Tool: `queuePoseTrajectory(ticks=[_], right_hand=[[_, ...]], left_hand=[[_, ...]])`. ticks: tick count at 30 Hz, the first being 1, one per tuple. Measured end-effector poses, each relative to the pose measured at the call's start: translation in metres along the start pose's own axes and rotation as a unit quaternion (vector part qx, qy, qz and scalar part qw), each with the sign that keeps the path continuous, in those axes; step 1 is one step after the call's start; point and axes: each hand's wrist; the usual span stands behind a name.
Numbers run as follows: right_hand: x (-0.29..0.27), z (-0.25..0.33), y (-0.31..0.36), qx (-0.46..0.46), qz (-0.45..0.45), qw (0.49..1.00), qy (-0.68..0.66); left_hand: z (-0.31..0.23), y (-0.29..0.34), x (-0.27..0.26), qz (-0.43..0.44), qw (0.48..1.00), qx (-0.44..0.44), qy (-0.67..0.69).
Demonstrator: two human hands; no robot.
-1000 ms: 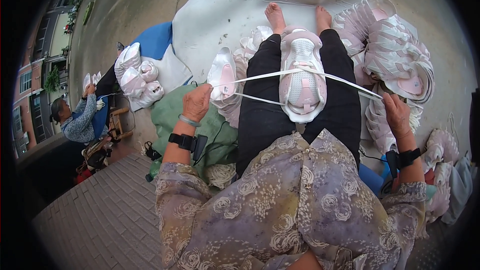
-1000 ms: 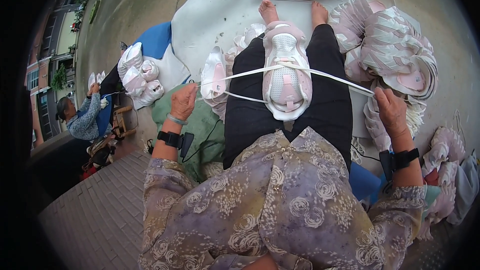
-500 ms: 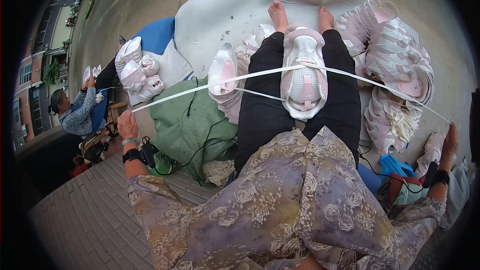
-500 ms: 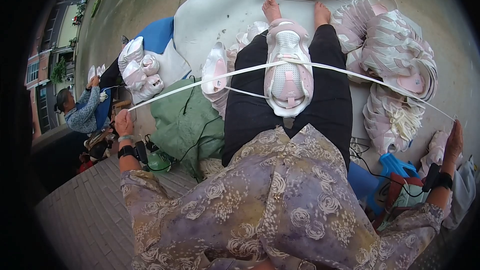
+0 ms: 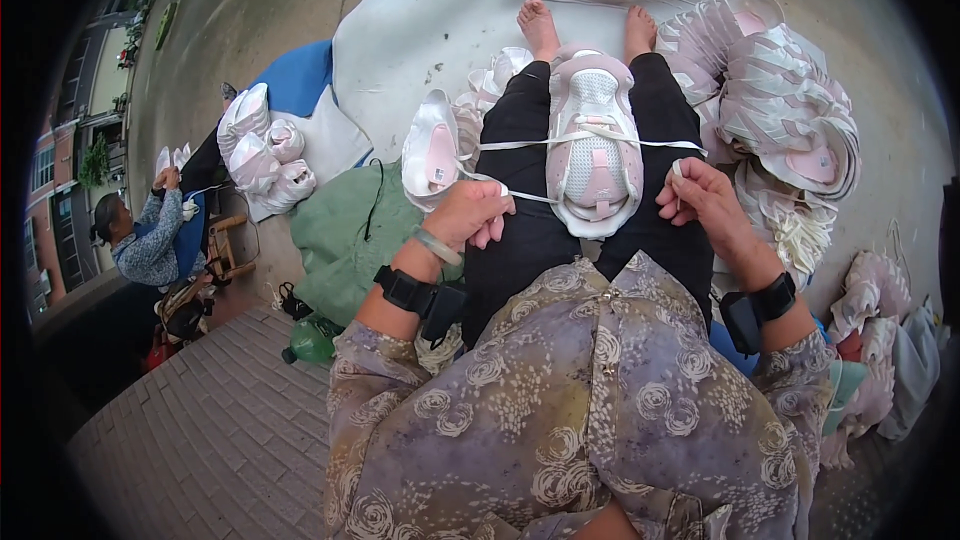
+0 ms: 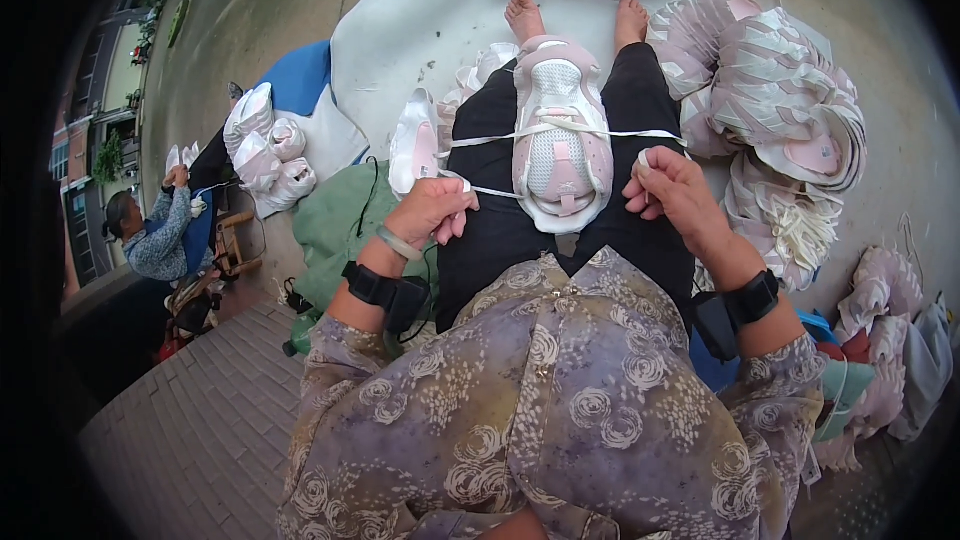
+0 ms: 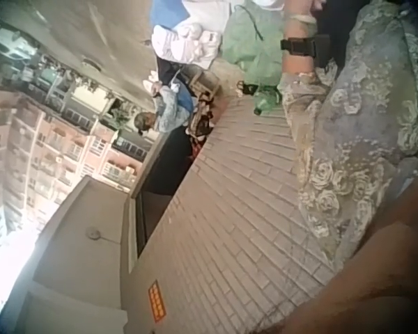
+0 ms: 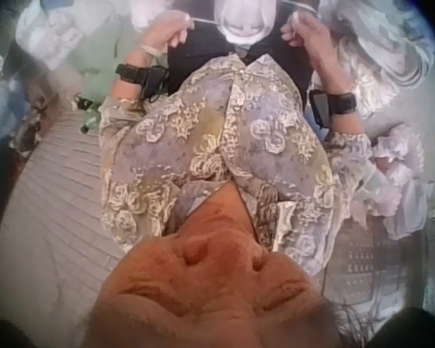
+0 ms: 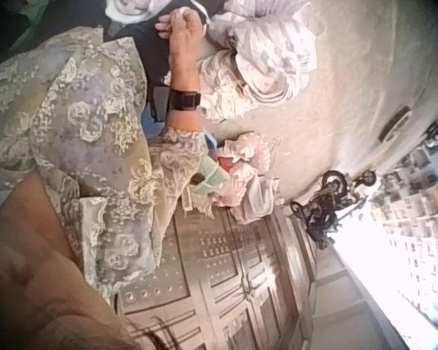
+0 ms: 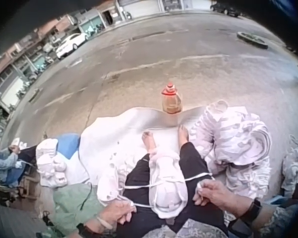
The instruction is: The recorder is lacing a white sneaker while sitting on the floor.
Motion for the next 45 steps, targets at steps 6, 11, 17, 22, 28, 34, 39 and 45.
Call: queuePoseTrajectory(ticks=[6,11,17,22,28,34,39,45], right_hand=[[0.022,-0.006,-0.061,-0.251,-0.012,0.966,0.054],[0.024,0.007,-0.081,-0.197,-0.101,0.974,0.044],[0.022,-0.011,-0.068,-0.166,-0.062,0.981,-0.075],[0.028,-0.014,-0.070,-0.182,-0.087,0.977,-0.068],[0.029,-0.016,-0.067,-0.224,-0.096,0.969,-0.052],[0.033,-0.017,-0.065,-0.250,-0.121,0.960,-0.024],[0.035,-0.017,-0.064,-0.263,-0.128,0.956,-0.002],[0.039,-0.014,-0.064,-0.436,-0.162,0.865,0.189]], left_hand=[[-0.042,-0.046,0.048,-0.039,0.994,0.078,0.060],[-0.061,-0.074,0.044,-0.109,0.976,0.148,0.120],[-0.045,-0.058,0.052,-0.152,0.964,0.182,0.122],[-0.026,-0.059,0.057,-0.223,0.934,0.256,0.114],[-0.024,-0.055,0.061,-0.196,0.933,0.229,0.196],[-0.018,-0.058,0.063,-0.165,0.928,0.239,0.235],[-0.017,-0.057,0.061,-0.148,0.930,0.236,0.242],[-0.015,-0.054,0.058,-0.138,0.944,0.228,0.195]])
Point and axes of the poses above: each hand's wrist, its own y-axis away from the middle knuckle, its own x-axis out of the palm, z = x × y, and after that the axes turned 4 degrees about -z, right-handed
